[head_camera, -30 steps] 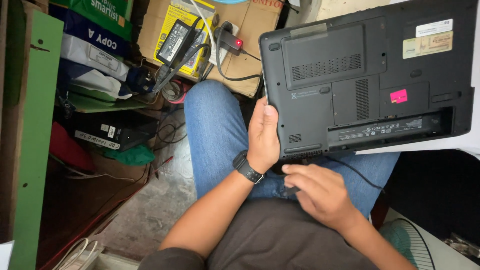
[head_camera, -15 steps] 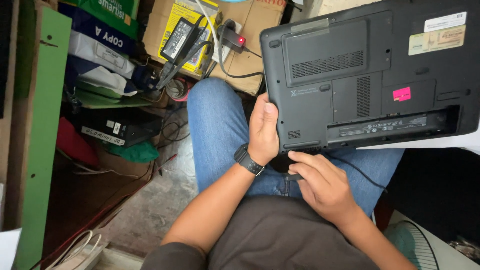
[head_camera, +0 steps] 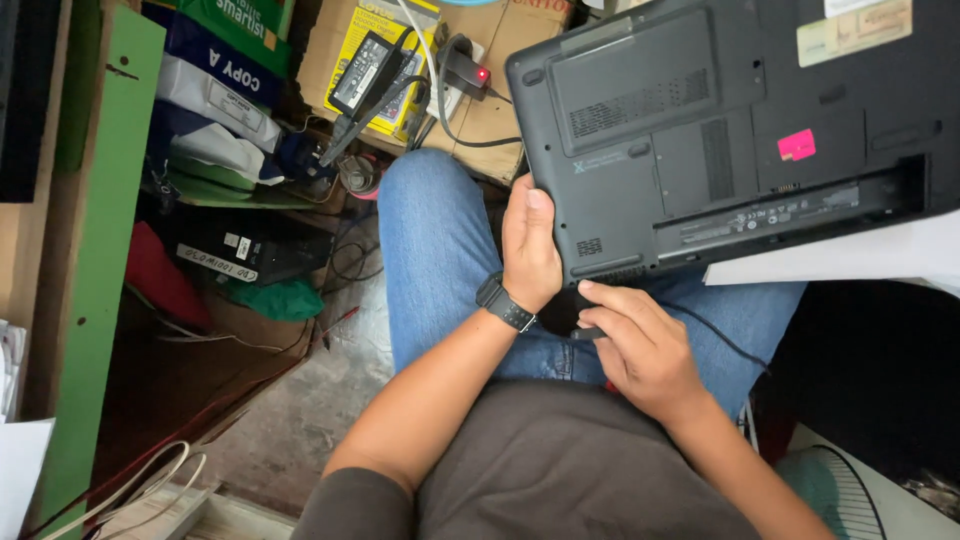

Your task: Securing the bottom panel and battery of a laptop using a screwdriver on a repair bench.

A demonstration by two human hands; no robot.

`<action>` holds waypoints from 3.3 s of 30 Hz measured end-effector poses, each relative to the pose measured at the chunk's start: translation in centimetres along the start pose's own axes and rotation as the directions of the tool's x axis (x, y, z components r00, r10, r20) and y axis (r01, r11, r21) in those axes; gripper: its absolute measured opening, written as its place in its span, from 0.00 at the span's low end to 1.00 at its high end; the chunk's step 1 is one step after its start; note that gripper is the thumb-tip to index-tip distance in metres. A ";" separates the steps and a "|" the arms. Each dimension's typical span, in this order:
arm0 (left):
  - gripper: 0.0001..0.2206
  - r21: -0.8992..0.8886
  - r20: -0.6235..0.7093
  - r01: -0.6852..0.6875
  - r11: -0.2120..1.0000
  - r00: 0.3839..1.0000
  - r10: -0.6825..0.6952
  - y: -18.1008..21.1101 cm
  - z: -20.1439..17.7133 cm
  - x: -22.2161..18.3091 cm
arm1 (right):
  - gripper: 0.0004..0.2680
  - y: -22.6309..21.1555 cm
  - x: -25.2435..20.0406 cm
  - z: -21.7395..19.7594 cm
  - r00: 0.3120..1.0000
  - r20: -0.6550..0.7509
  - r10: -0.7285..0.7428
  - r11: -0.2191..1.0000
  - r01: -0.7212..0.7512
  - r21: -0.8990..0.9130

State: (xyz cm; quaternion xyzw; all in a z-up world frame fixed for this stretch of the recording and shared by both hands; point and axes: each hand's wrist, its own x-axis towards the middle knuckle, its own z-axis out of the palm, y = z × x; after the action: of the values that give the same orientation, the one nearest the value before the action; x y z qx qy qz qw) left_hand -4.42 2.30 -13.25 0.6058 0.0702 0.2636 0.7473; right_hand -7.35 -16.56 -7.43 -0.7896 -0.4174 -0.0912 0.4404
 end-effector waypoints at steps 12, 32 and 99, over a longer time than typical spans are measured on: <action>0.21 0.016 -0.066 -0.059 0.998 0.996 0.059 -1.2 1.1 -0.5 | 0.02 1.0 -1.9 0.3 1.000 -0.015 0.004 1.000 -0.004 0.019; 0.22 0.101 -0.047 -0.069 0.992 0.996 0.074 -1.7 0.5 -0.5 | 0.02 6.1 -2.7 -5.0 0.825 -0.272 0.495 0.864 -0.436 0.253; 0.20 0.175 -0.169 0.060 0.983 0.985 -0.030 -4.6 -1.3 -1.7 | 0.06 9.6 -3.8 -9.2 0.617 -0.464 0.636 0.771 -0.486 0.411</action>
State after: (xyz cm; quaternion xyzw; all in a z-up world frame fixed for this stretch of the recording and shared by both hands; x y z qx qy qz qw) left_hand -5.01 2.03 -18.26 0.6448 0.1691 0.2885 0.6873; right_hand -0.62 -28.39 -9.91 -0.7529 -0.0003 -0.1312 0.6450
